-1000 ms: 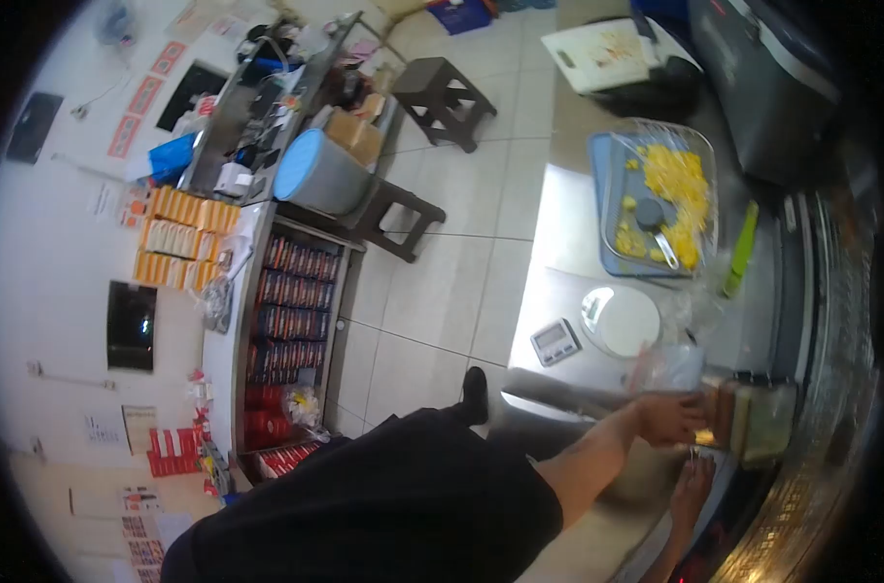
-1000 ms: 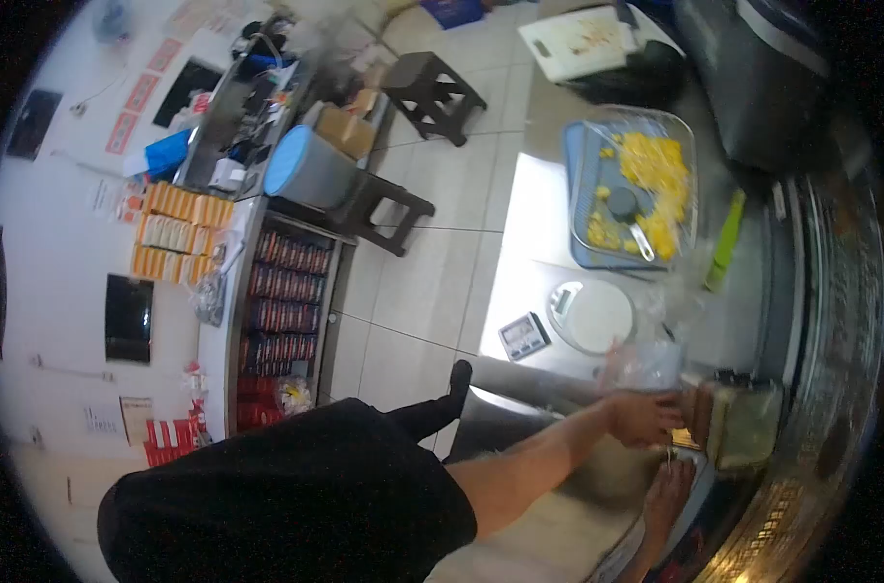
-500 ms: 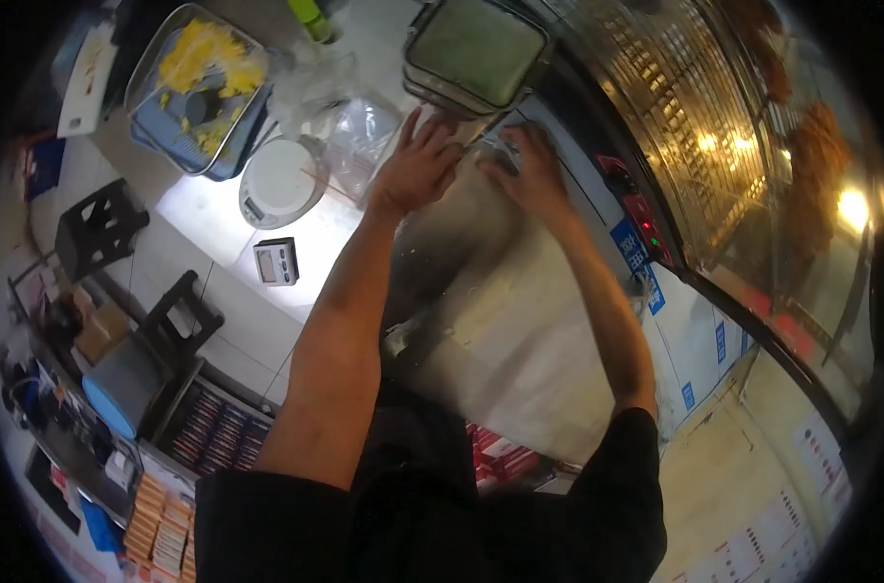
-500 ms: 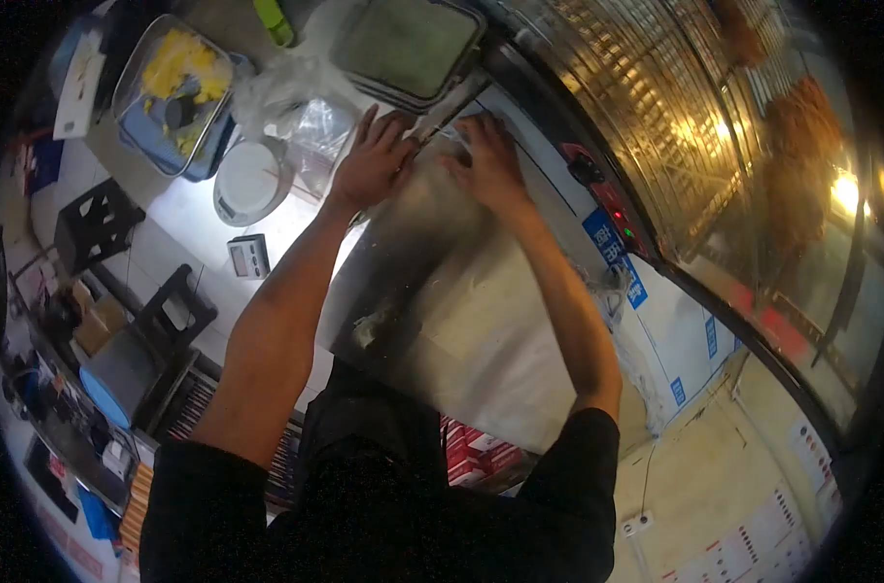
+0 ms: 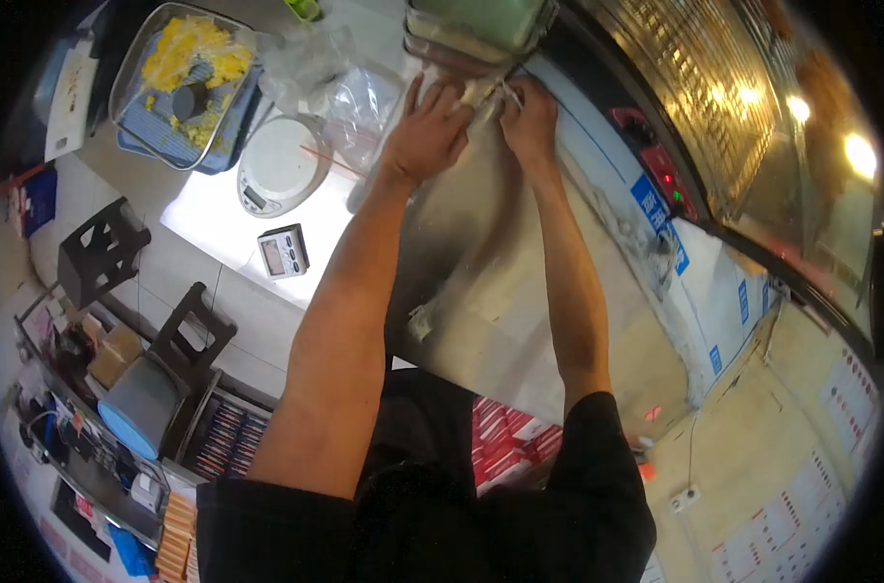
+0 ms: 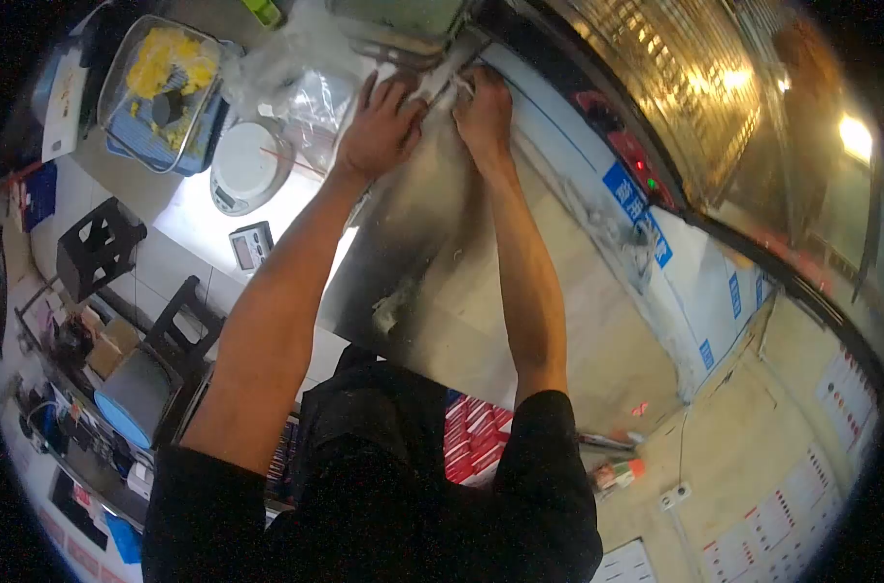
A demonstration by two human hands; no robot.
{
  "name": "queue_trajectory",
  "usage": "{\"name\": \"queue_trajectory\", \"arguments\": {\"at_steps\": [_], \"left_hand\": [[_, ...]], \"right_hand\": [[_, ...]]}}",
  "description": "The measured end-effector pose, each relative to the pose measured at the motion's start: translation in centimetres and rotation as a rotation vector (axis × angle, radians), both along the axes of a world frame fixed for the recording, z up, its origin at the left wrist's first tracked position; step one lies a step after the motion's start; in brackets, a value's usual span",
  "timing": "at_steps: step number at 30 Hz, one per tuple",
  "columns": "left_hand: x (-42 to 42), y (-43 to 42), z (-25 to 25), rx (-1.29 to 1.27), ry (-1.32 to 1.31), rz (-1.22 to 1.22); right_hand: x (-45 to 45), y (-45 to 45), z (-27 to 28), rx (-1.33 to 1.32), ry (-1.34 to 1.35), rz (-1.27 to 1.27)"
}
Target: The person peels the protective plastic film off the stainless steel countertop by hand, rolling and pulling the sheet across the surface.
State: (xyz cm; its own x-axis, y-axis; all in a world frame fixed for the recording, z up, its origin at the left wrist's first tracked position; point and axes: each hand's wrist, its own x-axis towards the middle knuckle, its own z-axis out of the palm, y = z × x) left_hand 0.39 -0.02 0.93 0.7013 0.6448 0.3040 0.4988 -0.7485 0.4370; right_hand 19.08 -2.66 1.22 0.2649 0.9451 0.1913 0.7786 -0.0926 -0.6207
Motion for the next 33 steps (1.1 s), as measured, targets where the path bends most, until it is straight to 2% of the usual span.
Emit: {"name": "queue_trajectory", "arguments": {"at_steps": [4,8,10,13,14,18,21,23,27,30,33], "left_hand": [[-0.2,-0.1,-0.4,0.023,-0.044,0.020],[-0.2,0.3,-0.1,0.032,-0.042,0.016],[-0.5,0.5,-0.1,0.023,-0.025,0.023],[0.1,0.3,0.1,-0.022,-0.034,-0.010],[0.2,0.3,0.1,-0.013,-0.023,0.000],[0.1,0.6,0.3,-0.006,0.041,-0.003],[0.0,0.7,0.3,-0.012,0.074,-0.017],[0.5,0.4,0.3,0.003,0.065,-0.027],[0.3,0.7,0.4,0.025,0.036,-0.016],[0.1,-0.3,-0.1,0.041,0.046,-0.028],[0.2,-0.1,0.1,0.096,0.037,-0.055]], "right_hand": [[1.6,1.1,0.5,-0.039,0.137,0.081],[0.9,0.8,1.5,-0.134,0.046,0.089],[-0.3,-0.2,1.8,0.039,-0.397,0.079],[-0.5,0.1,0.2,0.158,-0.450,0.069],[-1.0,0.8,-0.4,0.206,-0.517,-0.029],[-1.3,2.4,-0.4,0.166,-0.364,-0.092],[-0.4,2.7,-0.6,-0.004,-0.382,-0.068],[0.7,3.1,-1.1,0.034,-0.500,0.112],[1.4,4.0,-3.7,0.114,-0.423,0.041],[1.5,3.5,-1.6,0.031,-0.450,0.118],[1.5,3.7,-1.7,0.053,-0.499,0.092]]}}
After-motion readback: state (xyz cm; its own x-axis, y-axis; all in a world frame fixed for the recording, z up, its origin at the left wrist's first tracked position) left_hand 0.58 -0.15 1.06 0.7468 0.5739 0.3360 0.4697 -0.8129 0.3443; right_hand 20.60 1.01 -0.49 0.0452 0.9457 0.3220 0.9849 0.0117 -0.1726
